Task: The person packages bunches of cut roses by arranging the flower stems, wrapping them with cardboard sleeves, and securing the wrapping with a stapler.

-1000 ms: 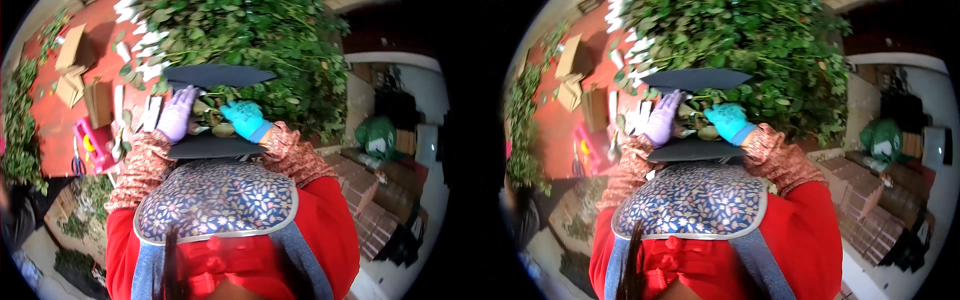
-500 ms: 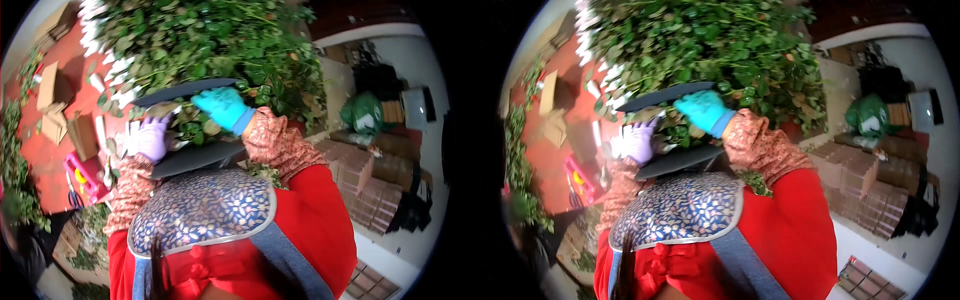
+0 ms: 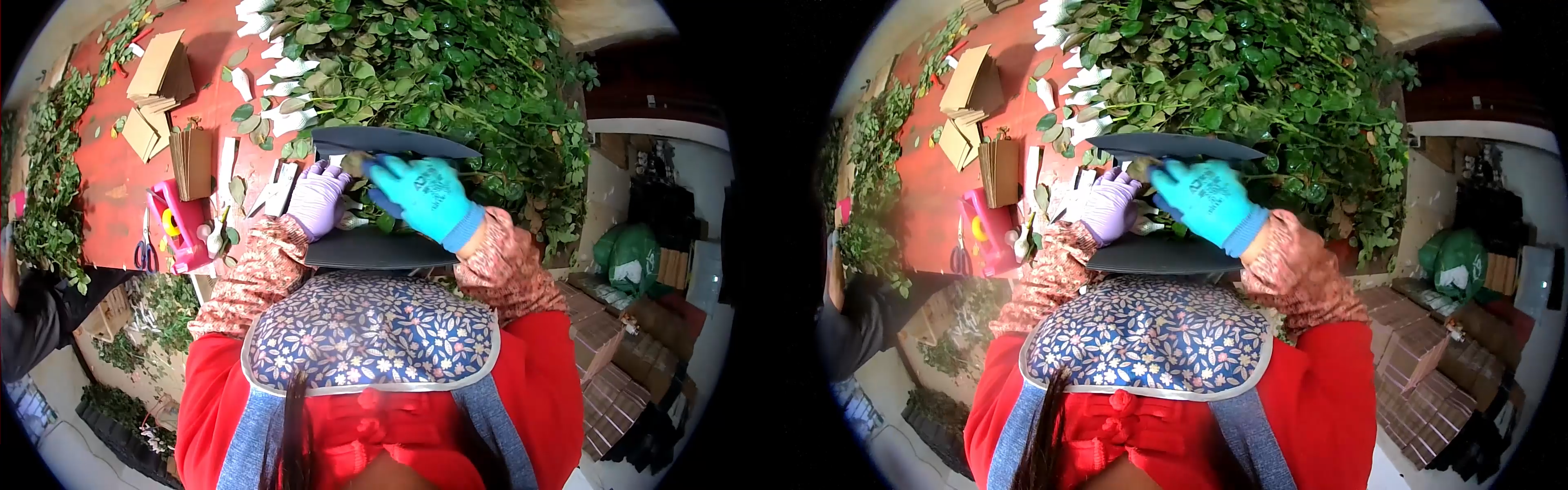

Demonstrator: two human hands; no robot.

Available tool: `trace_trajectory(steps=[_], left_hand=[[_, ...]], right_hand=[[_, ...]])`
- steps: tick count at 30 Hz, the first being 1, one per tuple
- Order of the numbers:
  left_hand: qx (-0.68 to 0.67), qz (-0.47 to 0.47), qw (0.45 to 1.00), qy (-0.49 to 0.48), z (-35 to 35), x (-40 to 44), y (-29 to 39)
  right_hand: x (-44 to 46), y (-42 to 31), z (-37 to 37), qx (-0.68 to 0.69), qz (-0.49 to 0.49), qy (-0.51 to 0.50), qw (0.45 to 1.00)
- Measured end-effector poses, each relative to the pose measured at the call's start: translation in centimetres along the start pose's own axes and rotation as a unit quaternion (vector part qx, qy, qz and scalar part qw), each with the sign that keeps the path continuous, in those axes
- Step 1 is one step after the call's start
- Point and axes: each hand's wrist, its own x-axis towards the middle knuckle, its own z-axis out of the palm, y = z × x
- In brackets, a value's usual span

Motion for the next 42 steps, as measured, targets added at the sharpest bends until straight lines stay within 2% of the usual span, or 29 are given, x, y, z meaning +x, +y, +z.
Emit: trace_trajectory(steps=[1,2,4,6,8,9,10,12,13,14,16,18,20,21,22,25,28,32,34,35,36,37,38,39,41,42], left_hand=[[0.010,0.009,1.000,-0.001,-0.1,0.0,0.0],[0.020,0.018,1.000,-0.001,-0.2,0.0,-0.1],[0.009,0.014,1.000,0.000,-0.8,-0.1,0.3],[-0.007,0.003,1.000,0.005,-1.7,0.0,0.7],[-0.035,-0.048,0.996,-0.069,-2.8,0.1,1.3],[-0.017,-0.055,0.995,-0.079,-2.9,0.1,1.2],[-0.020,-0.057,0.995,-0.080,-3.0,0.2,1.2],[-0.035,-0.061,0.994,-0.084,-3.1,0.3,1.1],[-0.018,-0.014,0.999,0.035,-2.4,-0.1,1.1],[-0.016,-0.012,0.999,0.031,-2.0,-0.1,0.8],[-0.021,-0.032,0.999,-0.019,-1.9,0.1,0.8],[-0.016,-0.017,0.999,-0.026,-2.3,0.1,1.2],[-0.005,-0.013,1.000,-0.028,-2.2,-0.1,1.5],[-0.006,-0.019,0.999,-0.042,-2.4,-0.1,1.6],[-0.008,-0.027,0.998,-0.055,-2.7,-0.1,1.8],[0.031,-0.014,0.998,-0.047,-2.9,-0.5,2.0],[0.040,-0.007,0.998,-0.039,-2.5,-0.5,1.8],[-0.038,-0.014,0.999,-0.029,-2.4,-0.4,1.7],[-0.074,-0.001,0.997,-0.018,-0.1,-0.7,-0.2],[-0.293,-0.055,0.954,0.035,2.6,-1.0,-2.1],[-0.496,-0.111,0.857,0.082,4.0,-1.3,-3.2],[-0.504,-0.124,0.834,0.188,3.0,-1.2,-1.3],[-0.531,-0.141,0.821,0.157,2.6,-1.3,-1.8],[-0.518,-0.136,0.834,0.132,2.0,-1.0,-1.6],[-0.467,-0.124,0.871,0.091,1.2,-0.4,-1.0],[-0.467,-0.121,0.872,0.086,1.3,0.0,-0.9]], right_hand=[[0.3,0.5,1.8,0.013,-0.072,0.060,0.995],[0.4,1.0,3.1,0.016,-0.069,0.064,0.995],[0.7,1.7,4.5,-0.030,-0.091,0.009,0.995],[0.1,2.4,4.4,0.015,-0.075,0.002,0.997],[-0.6,3.0,4.6,0.202,-0.143,0.030,0.968],[-1.0,2.9,4.5,0.249,-0.165,0.078,0.951],[-1.5,2.9,4.7,0.251,-0.166,0.075,0.951],[-2.3,2.9,5.4,0.327,-0.103,0.071,0.937],[-2.4,3.1,5.3,0.241,-0.074,0.040,0.967],[-2.3,3.0,5.3,0.244,-0.071,0.042,0.966],[-1.6,2.5,5.0,0.188,0.112,-0.018,0.976],[-0.6,3.0,7.4,0.156,0.106,-0.005,0.982],[1.3,2.9,8.4,0.022,0.144,-0.215,0.966],[1.5,2.6,8.4,-0.032,0.142,-0.243,0.959],[1.7,2.6,8.8,-0.032,0.141,-0.241,0.960],[1.8,3.1,9.7,-0.019,0.143,-0.096,0.985],[2.2,2.5,7.8,0.048,0.151,-0.087,0.984],[2.5,2.7,12.6,0.036,0.187,-0.073,0.979],[2.2,3.3,13.9,0.087,0.207,-0.086,0.971],[2.2,3.4,13.8,0.099,0.198,-0.058,0.973],[2.0,3.2,13.8,0.113,0.191,-0.033,0.975],[1.6,2.5,12.9,0.110,0.200,-0.025,0.973],[1.5,2.2,12.3,0.071,0.194,-0.019,0.978],[1.4,2.1,12.0,0.032,0.185,-0.014,0.982],[1.0,2.3,13.0,0.066,0.174,0.007,0.983],[0.9,2.4,13.4,0.094,0.159,0.030,0.982]])
